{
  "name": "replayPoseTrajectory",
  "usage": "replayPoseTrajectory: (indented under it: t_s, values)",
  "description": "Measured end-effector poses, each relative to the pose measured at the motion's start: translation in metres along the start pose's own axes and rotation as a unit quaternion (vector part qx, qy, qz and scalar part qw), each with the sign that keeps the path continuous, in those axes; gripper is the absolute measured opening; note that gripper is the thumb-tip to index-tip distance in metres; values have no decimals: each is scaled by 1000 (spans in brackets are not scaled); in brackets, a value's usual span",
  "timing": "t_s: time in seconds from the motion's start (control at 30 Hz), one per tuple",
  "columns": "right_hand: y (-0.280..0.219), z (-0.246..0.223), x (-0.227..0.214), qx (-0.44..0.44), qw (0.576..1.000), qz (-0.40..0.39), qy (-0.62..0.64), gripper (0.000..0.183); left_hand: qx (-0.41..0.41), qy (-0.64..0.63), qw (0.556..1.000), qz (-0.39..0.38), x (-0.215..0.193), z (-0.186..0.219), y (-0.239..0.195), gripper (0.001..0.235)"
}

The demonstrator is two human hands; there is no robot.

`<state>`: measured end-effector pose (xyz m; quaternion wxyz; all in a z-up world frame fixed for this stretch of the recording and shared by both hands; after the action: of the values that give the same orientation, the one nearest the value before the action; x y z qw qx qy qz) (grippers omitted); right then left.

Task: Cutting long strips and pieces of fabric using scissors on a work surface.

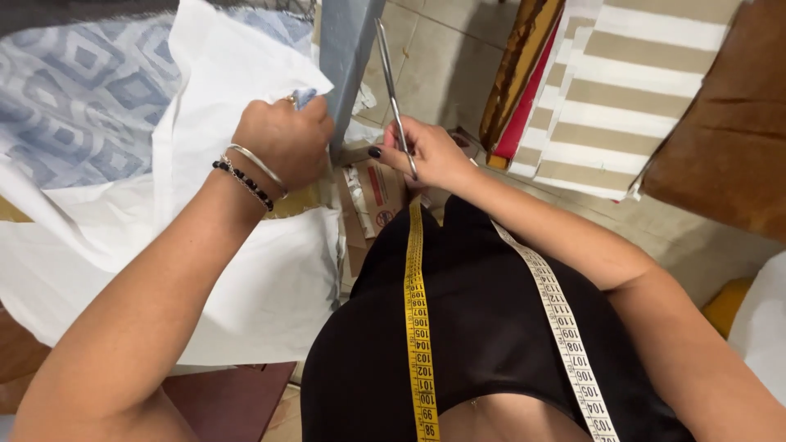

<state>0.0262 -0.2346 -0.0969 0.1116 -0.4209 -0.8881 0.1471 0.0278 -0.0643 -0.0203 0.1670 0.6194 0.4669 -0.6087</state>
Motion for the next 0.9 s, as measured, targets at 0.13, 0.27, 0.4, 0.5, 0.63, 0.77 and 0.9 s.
replayPoseTrajectory:
  t_s: [0.13, 0.27, 0.4, 0.5, 0.63, 0.77, 0.9]
  values:
    - [-7, 8, -22, 9, 991, -47, -125, 28, 21, 37, 998, 53, 7, -9, 2, 22]
    - [-28, -14, -29, 28, 943, -155, -293, 39, 13, 50, 984, 171, -7, -35, -2, 19]
    - [-32, -26, -24, 25, 881, -213, -421, 52, -6, 25, 992, 126, -10, -44, 1, 23]
    - [-25, -25, -11, 28, 861, -233, -451, 56, 10, 35, 995, 91, -13, -45, 15, 25]
    - [-17, -21, 8, 50, 824, -270, -496, 76, 112, 3, 994, -17, 26, -33, 31, 31]
    - [-12, -26, 7, 117, 835, -251, -476, 71, 135, -6, 991, -11, 23, -29, 40, 31]
    - [-8, -23, 13, 92, 817, -241, -516, 81, 135, 34, 988, 71, 22, -26, 41, 42]
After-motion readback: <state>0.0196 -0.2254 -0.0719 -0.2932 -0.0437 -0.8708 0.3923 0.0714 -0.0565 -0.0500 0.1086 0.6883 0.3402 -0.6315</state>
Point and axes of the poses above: each hand's wrist, its own y-axis towards the middle knuckle, its own x-axis out of the palm, z = x × y, the point moved 8 cm from there along y, towards the middle knuckle, and after that the axes turned 3 degrees about -z, right-handed, at the moved point
